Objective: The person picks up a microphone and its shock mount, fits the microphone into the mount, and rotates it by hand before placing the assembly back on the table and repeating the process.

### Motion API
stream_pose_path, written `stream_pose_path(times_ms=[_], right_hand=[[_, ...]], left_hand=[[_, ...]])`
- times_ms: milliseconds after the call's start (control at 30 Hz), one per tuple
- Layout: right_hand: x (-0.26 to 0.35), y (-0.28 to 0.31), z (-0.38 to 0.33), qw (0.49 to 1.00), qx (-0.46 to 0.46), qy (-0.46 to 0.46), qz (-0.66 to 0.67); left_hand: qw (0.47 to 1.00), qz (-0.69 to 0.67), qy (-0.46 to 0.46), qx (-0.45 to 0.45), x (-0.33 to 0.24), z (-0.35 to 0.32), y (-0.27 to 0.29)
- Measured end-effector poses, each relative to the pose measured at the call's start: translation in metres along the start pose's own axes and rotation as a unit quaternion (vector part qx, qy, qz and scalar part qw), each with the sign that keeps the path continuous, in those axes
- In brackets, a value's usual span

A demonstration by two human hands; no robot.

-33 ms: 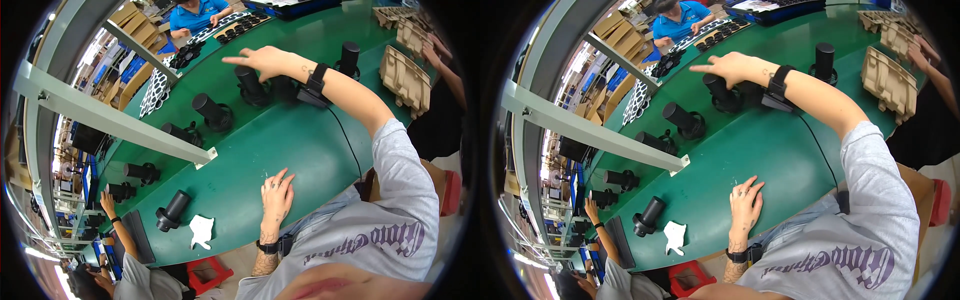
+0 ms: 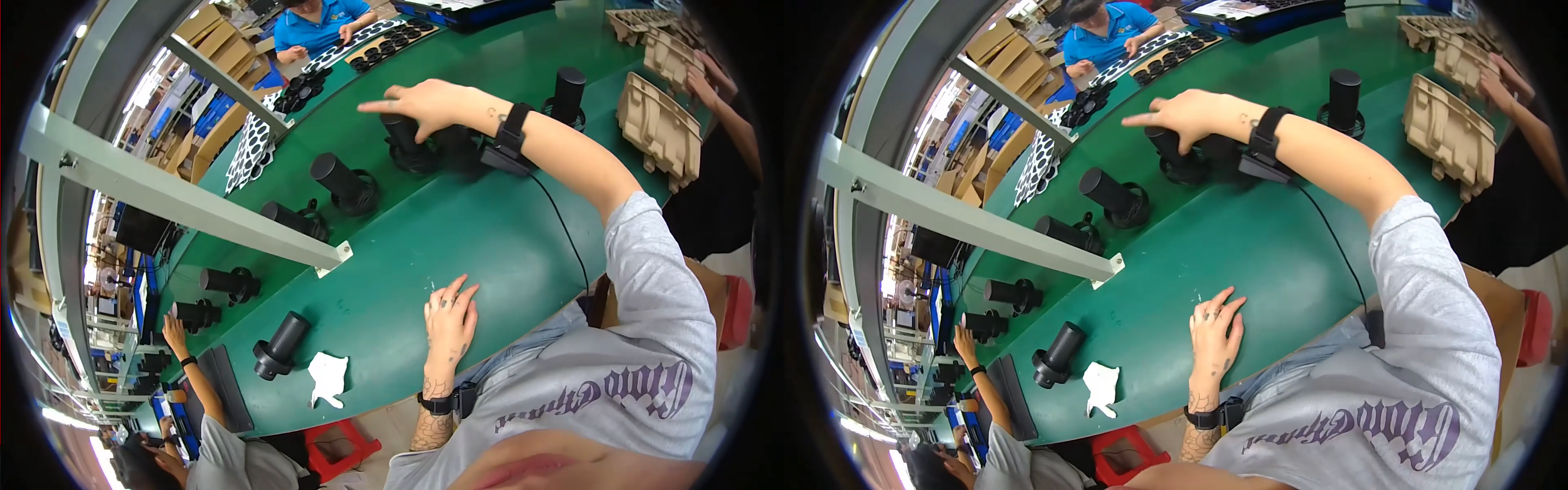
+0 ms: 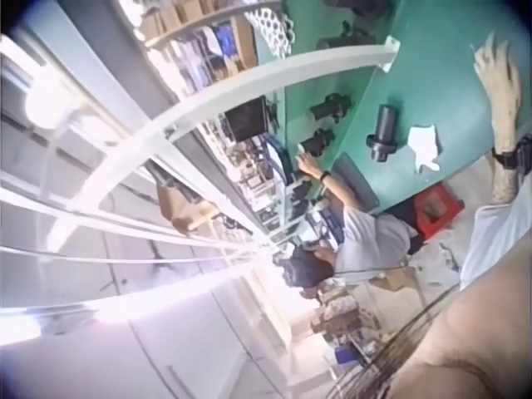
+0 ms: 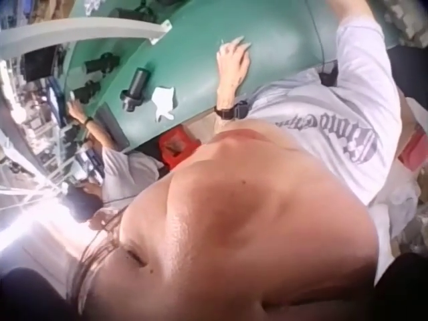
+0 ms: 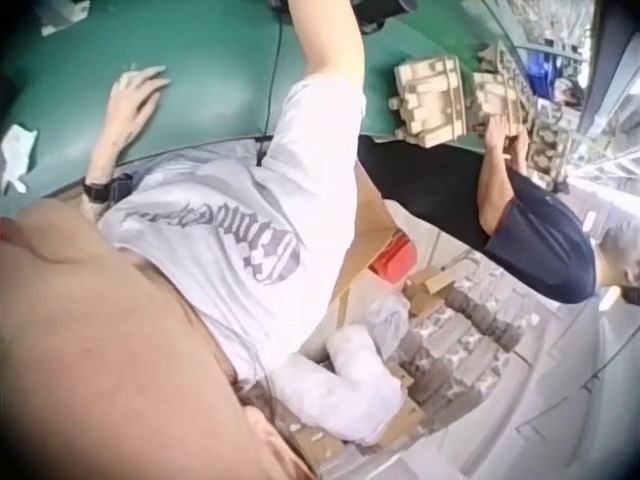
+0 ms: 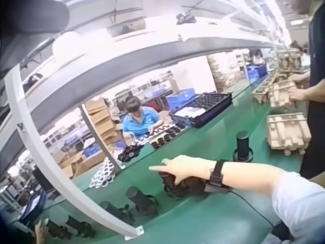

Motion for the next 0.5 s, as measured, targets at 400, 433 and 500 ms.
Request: stream_pose_path(times_ms=[400, 433, 500], right_hand=[[0.044, 0.035, -0.037, 0.991, -0.118, 0.024, 0.056], [0.039, 0.053, -0.050, 0.979, -0.178, 0.007, 0.096], [0.028, 0.091, -0.078, 0.929, -0.332, 0.020, 0.161]], left_hand=[[1.000, 0.002, 0.015, 0.001, 0.002, 0.007, 0.000], [1.000, 0.003, 0.014, 0.001, 0.000, 0.008, -0.001], [1.000, 0.007, 0.017, 0.001, 0.001, 0.007, -0.001]])
Point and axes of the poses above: each hand's wrist, its own z-axis towards the middle knuckle, its own y-axis out of the back of the hand, x = y × z, the point moved 6 cm from there along z, towards the middle knuckle, and after that the axes turned 3 degrees about -y, right-handed, at the moved point
